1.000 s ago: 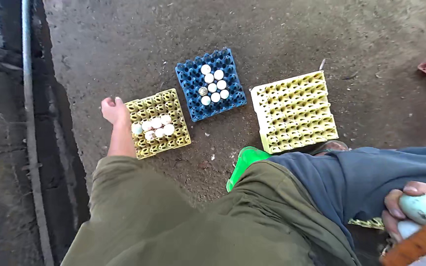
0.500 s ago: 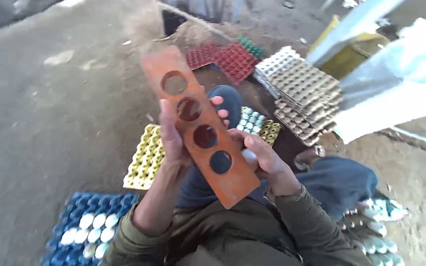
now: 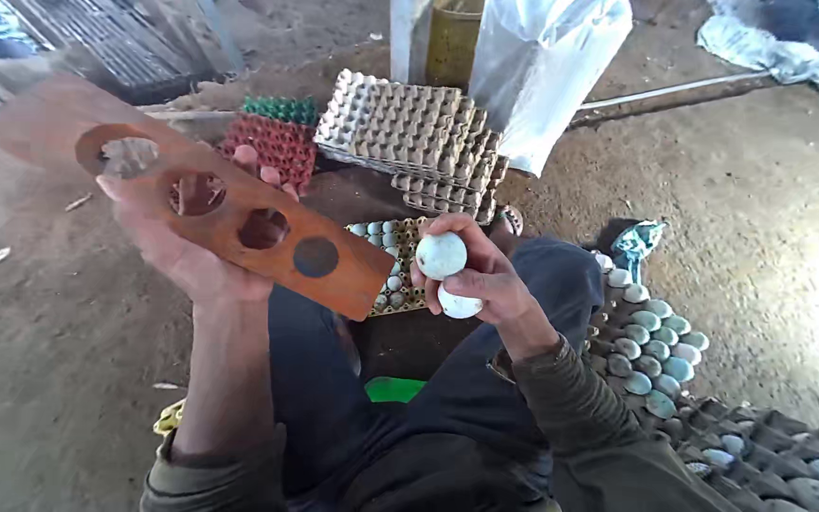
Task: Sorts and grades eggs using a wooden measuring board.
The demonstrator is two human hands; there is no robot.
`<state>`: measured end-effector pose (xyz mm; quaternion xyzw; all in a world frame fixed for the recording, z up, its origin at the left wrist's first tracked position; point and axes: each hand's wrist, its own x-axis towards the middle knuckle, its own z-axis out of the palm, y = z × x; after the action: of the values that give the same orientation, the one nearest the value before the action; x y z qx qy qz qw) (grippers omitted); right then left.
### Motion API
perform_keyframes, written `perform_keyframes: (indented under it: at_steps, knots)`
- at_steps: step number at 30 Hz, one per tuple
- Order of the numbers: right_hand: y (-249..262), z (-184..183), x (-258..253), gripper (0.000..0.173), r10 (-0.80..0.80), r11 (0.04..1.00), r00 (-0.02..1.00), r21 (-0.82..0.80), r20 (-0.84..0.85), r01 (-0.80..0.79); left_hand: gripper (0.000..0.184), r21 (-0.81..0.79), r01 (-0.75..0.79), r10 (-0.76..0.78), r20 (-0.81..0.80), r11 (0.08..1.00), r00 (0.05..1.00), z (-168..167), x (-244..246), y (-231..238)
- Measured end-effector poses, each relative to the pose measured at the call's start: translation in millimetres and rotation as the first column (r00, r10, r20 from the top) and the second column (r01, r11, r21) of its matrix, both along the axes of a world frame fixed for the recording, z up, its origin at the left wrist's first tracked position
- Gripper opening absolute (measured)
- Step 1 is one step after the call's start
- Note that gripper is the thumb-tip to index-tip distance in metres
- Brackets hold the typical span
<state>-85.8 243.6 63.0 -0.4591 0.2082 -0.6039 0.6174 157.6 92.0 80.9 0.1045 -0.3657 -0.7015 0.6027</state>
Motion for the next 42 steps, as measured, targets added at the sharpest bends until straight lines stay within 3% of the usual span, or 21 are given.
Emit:
perform_keyframes:
  at_steps: [5,12,16,21,27,33,37,39,42]
  knots:
    - [4.0,-17.4,-16.0,0.048,-0.058,0.990,0.969,0.138,0.240,0.025,0.076,0.043,0.020,-0.024,0.088,0.999,0.996,3.9,-54.2,-37.4]
    - [5.7,-34.7,-31.2,0.047,-0.016,0.993,0.889,0.112,0.458,-0.040,0.063,0.121,0.029,-0.048,0.158,0.992,0.986,1.2,-115.4,-52.4]
    - [8.0,-38.4,-39.3,0.050,-0.045,0.994,0.870,0.111,0.492,-0.011,0.064,0.112,0.115,-0.131,0.151,0.987,0.980,-24.9,-130.8,-57.1]
    - [10.5,-42.4,-46.6,0.053,-0.062,0.993,0.834,0.116,0.549,-0.002,0.063,0.266,0.103,-0.160,0.202,0.958,0.966,-38.5,-141.7,-51.0]
    - [11.6,-41.6,-46.1,0.051,-0.044,0.995,0.764,0.096,0.644,-0.024,0.069,0.217,0.220,-0.279,0.299,0.951,0.913,-44.1,-139.3,-43.6]
    - [11.9,-42.8,-48.7,0.051,-0.024,0.996,0.763,0.078,0.646,-0.034,0.066,0.173,0.265,-0.300,0.226,0.949,0.927,-49.8,-142.3,-48.7]
    - [11.7,-46.5,-50.5,0.051,-0.074,0.997,0.834,0.041,0.546,0.061,0.065,0.228,0.266,-0.309,0.178,0.937,0.934,-49.8,-139.7,-47.8]
    - [11.6,-46.8,-51.3,0.051,-0.132,0.991,0.873,0.036,0.470,0.131,0.065,0.254,0.246,-0.296,0.182,0.935,0.938,-47.7,-139.6,-45.3]
    - [12.3,-43.8,-49.6,0.045,-0.357,0.933,0.901,0.057,0.247,0.354,0.065,0.262,0.232,-0.287,0.195,0.937,0.938,-45.7,-139.1,-42.2]
